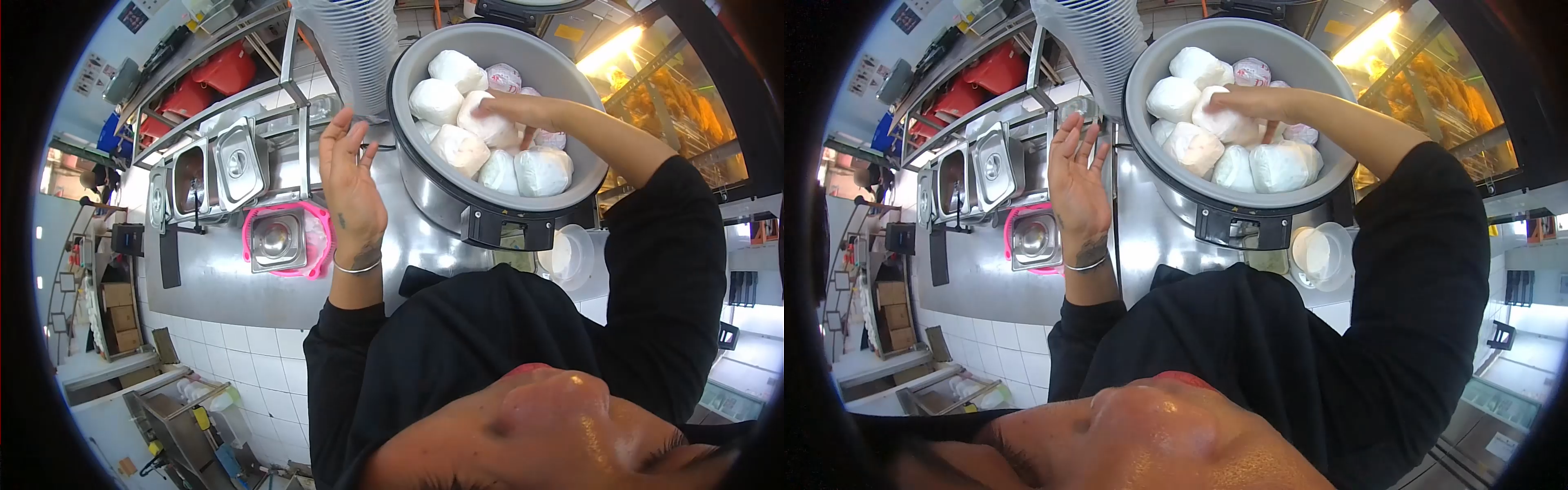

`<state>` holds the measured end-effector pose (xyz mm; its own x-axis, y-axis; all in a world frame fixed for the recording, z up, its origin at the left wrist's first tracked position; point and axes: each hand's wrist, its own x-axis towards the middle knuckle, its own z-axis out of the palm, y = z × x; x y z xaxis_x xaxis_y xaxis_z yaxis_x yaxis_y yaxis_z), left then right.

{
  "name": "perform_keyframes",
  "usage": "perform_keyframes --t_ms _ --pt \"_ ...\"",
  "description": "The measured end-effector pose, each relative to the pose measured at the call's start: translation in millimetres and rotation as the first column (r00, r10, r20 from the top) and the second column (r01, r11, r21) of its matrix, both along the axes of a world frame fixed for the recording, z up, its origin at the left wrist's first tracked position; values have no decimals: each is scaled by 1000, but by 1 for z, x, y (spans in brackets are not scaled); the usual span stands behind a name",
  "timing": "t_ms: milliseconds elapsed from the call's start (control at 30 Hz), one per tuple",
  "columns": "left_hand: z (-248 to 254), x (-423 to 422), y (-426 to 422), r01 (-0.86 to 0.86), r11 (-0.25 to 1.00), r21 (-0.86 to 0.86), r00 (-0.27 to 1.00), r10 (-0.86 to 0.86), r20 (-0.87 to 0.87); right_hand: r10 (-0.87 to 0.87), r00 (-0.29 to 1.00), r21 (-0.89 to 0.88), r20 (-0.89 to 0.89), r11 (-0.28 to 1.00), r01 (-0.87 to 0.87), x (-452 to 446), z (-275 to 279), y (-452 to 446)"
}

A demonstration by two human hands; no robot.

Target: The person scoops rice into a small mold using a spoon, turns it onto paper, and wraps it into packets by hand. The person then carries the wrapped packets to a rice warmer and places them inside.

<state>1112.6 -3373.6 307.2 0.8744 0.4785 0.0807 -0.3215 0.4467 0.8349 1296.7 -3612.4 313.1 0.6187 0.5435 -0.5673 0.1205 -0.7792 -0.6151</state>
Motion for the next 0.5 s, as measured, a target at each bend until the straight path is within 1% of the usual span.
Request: perform_keyframes --t_ms 33,100,167,200,267,300,400,433,500 --pt "-3 -3 4 -9 1000 -11 1000 9 -16 54 990 -91 133 995 -42 4 -4 -2" --pt "-11 -11 11 -22 999 -31 999 20 -47 145 948 -108 282 987 -119 5 -14 -7" --pt "-19 -17 15 -48 996 -78 996 42 -78 196 921 43 337 974 -223 -7 -16 -9" --pt "-23 -18 14 -61 993 -102 994 51 -97 190 928 -17 322 981 -195 -8 -17 -8" --pt "-36 -15 9 -50 997 -64 993 43 -110 165 942 -135 293 982 -130 -9 -17 -2" --pt "-39 -14 5 -42 998 -43 993 37 -112 175 942 -134 286 981 -142 -9 -15 -2" --pt "-35 -13 -10 -23 999 -31 995 19 -98 146 833 -141 533 987 -82 -11 -20 -10" --pt "-33 -16 -14 -43 999 -11 997 42 -71 74 796 -53 601 997 -53 -16 -12 -13" --pt "-29 -31 -20 -101 994 43 995 102 -18 -78 708 128 701 992 -18 -36 24 -23"
